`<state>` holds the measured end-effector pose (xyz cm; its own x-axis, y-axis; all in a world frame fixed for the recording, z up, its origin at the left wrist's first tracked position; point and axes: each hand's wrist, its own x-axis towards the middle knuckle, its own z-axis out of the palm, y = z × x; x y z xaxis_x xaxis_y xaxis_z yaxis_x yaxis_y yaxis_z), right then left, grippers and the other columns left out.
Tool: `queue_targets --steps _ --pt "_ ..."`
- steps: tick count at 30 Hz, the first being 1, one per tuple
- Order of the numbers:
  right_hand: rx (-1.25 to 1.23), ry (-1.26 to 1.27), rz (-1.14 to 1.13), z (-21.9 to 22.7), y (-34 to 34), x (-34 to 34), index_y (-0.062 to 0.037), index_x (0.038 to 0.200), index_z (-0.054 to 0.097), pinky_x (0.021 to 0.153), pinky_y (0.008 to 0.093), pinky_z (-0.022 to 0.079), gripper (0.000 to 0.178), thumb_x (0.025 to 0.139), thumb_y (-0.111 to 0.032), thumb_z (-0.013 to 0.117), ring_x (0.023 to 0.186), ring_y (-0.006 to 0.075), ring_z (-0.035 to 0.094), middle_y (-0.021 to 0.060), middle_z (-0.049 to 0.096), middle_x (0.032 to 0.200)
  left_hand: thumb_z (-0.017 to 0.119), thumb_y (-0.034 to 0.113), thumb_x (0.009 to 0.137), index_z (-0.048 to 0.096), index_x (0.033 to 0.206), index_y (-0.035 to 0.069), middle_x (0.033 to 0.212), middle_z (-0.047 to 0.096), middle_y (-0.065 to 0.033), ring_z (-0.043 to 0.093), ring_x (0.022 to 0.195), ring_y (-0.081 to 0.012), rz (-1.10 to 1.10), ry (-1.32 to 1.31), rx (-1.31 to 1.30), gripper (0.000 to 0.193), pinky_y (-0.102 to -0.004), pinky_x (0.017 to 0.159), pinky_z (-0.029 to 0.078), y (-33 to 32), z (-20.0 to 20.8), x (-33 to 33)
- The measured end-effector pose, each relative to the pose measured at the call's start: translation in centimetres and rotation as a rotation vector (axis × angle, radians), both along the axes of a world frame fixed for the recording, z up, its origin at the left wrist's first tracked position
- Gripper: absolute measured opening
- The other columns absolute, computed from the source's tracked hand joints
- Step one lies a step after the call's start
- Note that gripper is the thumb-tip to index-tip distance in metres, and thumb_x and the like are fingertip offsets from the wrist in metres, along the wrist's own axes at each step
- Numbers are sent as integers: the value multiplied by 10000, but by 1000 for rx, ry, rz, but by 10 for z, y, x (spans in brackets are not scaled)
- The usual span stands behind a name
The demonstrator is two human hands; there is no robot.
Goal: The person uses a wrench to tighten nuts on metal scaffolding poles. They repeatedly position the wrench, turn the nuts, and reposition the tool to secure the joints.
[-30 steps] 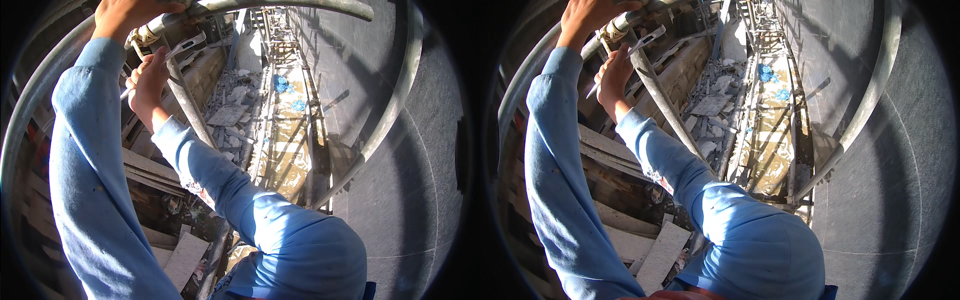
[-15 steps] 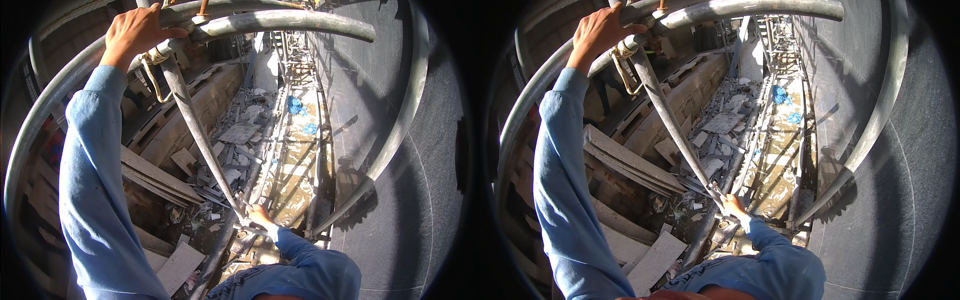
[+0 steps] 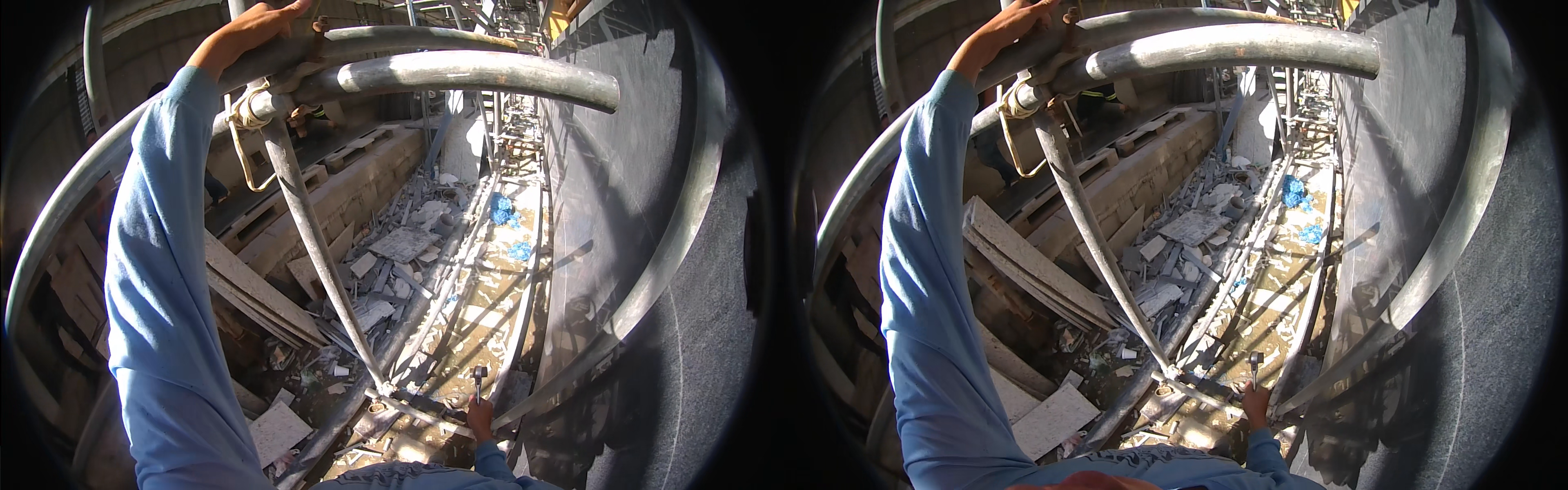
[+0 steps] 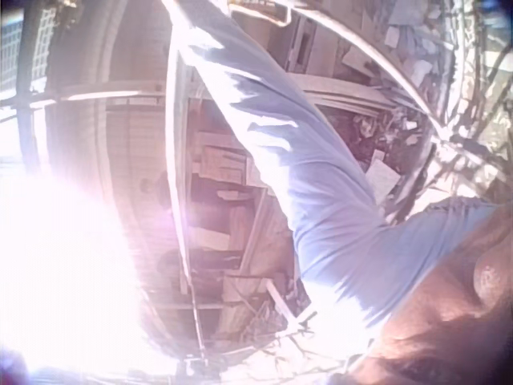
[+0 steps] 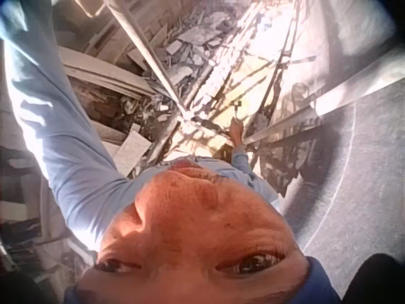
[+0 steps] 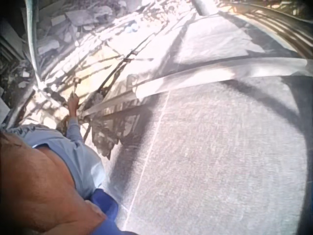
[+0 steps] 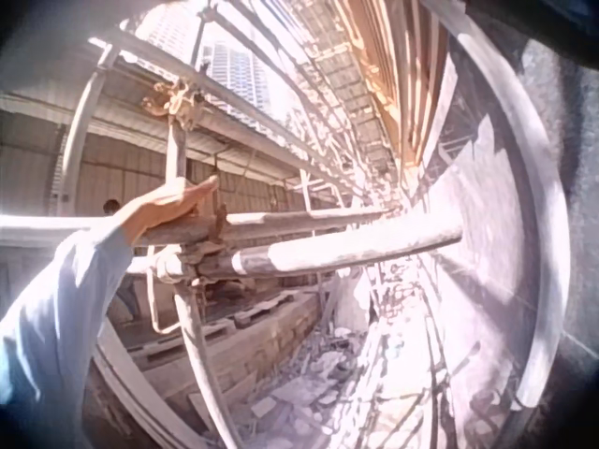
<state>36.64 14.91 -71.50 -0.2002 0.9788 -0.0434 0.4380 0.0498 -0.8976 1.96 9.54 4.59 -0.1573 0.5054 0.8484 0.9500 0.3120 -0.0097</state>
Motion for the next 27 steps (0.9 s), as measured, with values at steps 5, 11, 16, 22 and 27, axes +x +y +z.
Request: queue_targets --steps 5,11,16,22,27 --pt "105 102 216 81 55 -46 25 685 548 534 423 361 421 962 -288 599 521 231 452 145 469 546 593 712 813 658 965 14 912 695 -202 675 889 -370 151 263 128 717 -481 778 515 16 -43 41" --pt "281 135 302 53 69 -100 -17 707 541 516 368 344 373 975 -268 608 534 136 393 52 443 545 738 403 806 643 889 -6 822 671 -231 677 798 -370 22 170 162 428 -466 700 523 38 -7 -13" --pt "41 290 452 43 -7 -113 -52 675 552 502 311 319 326 971 -172 615 569 69 377 -25 431 573 702 368 854 682 765 -41 703 651 -233 674 655 -331 108 183 -113 419 -443 603 510 16 -2 -6" --pt "139 251 592 23 -25 -128 -11 671 557 520 345 376 351 949 -212 633 547 119 440 72 503 561 658 336 888 671 791 -19 704 646 -221 650 656 -386 4 383 50 368 -444 599 498 7 -16 -15" --pt "74 282 597 65 -6 -125 1 841 645 532 325 401 247 968 -207 606 578 94 472 26 572 614 656 309 889 655 834 1 740 656 -217 650 693 -403 -60 340 72 313 -459 625 507 13 -22 -9"
